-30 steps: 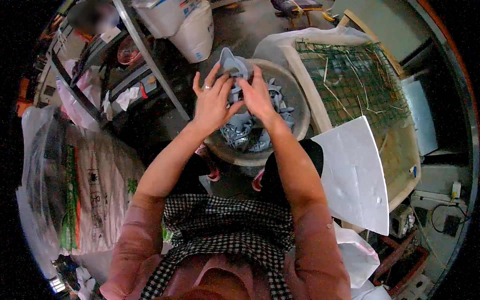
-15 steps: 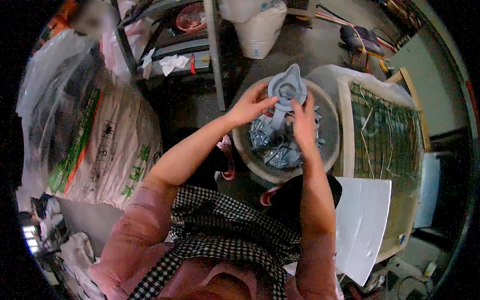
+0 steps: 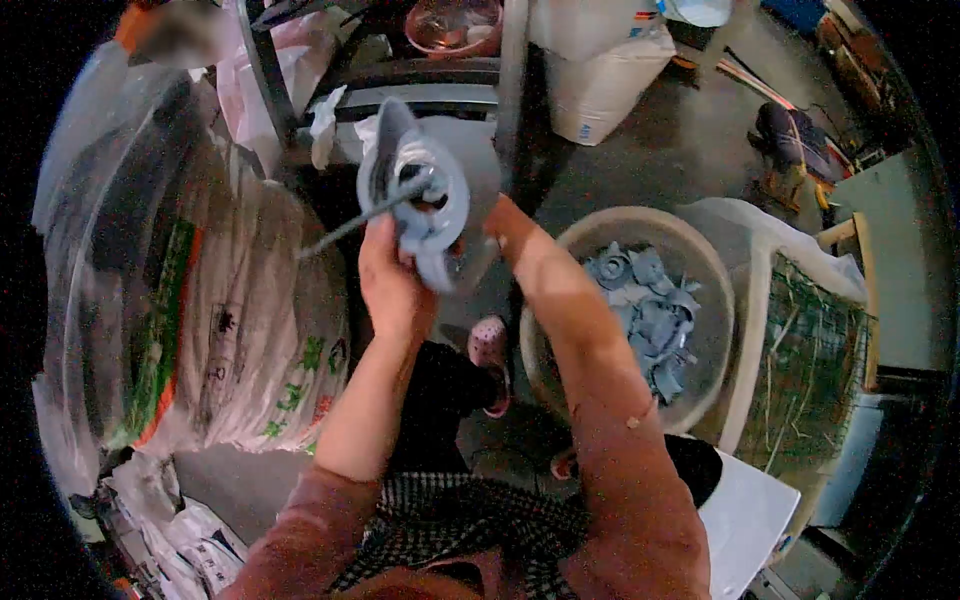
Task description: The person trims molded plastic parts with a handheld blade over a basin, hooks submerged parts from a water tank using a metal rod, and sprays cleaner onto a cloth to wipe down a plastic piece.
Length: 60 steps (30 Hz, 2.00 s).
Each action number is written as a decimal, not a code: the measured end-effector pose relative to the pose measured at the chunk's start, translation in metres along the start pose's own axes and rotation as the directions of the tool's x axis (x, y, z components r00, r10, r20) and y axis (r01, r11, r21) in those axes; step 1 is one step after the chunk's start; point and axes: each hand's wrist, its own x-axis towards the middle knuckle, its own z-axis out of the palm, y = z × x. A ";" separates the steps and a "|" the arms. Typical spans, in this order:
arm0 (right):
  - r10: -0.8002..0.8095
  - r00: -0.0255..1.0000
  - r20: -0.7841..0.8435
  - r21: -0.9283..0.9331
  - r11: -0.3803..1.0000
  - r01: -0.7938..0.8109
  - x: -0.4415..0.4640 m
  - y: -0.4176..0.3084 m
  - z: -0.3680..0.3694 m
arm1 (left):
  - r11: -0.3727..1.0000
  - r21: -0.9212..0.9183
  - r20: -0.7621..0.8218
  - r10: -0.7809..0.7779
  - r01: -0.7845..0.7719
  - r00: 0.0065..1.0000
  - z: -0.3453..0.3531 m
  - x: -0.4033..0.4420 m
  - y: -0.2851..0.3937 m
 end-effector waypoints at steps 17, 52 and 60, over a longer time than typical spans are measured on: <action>0.295 0.956 -0.012 0.874 0.467 -0.133 -0.159 0.001 -0.130 | 0.937 0.008 0.165 -0.345 0.348 0.924 0.007 0.001 -0.007; -0.246 0.775 -0.583 -0.143 0.969 0.199 -0.432 0.063 -0.200 | 0.771 0.350 0.672 -0.602 0.532 0.431 0.119 -0.171 -0.059; -0.260 0.695 -0.670 -0.244 0.962 0.125 -0.430 0.047 -0.196 | 0.778 0.421 0.662 -0.616 0.467 0.428 0.122 -0.170 -0.048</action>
